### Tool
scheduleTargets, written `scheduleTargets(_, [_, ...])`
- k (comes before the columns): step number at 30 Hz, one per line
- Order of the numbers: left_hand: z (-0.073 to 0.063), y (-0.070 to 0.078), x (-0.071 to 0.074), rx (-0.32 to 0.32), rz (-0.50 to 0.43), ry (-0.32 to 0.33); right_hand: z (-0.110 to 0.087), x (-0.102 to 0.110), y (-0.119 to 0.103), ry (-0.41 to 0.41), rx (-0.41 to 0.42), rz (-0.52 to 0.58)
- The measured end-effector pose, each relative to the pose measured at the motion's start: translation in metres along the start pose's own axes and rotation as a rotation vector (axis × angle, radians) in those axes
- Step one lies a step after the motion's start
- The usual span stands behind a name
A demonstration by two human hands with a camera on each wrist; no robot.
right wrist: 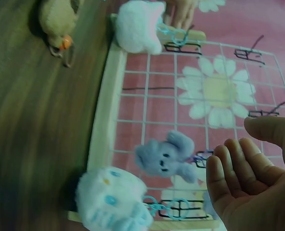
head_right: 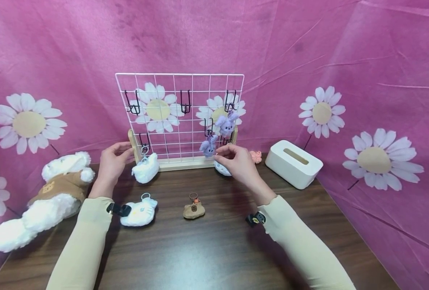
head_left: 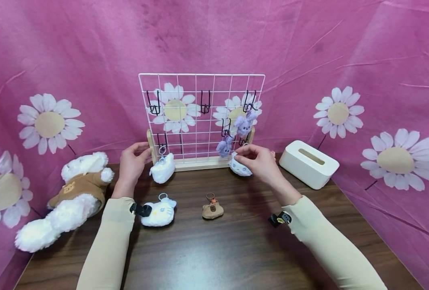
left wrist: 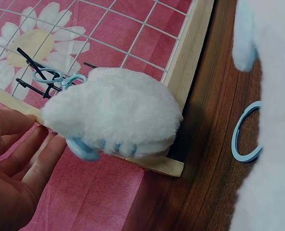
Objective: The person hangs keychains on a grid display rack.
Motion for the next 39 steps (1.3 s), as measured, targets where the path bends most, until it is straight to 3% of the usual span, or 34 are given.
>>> scheduleTargets(14, [-0.002,0.003,0.000,-0.015,0.000,0.003,-0.016,-0.045,0.019,-0.138,-0.033,-0.016])
scheduleTargets(22, [0.000,0.002,0.000,-0.023,-0.016,0.010,-0.023,-0.070,0.036,-0.212,-0.092,0.008])
scheduleTargets(39, [0.000,0.002,-0.001,-0.022,-0.011,0.002,-0.025,-0.102,0.060,-0.282,-0.151,-0.015])
Point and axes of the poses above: each hand's wrist, its own z-axis towards the middle knuckle, its own x-axis out of the back of the hand, y = z × x, the point moved 5 cm from there along z, towards the middle knuckle, and after that the axes turned 8 degrees about z, right-handed, at the moved point
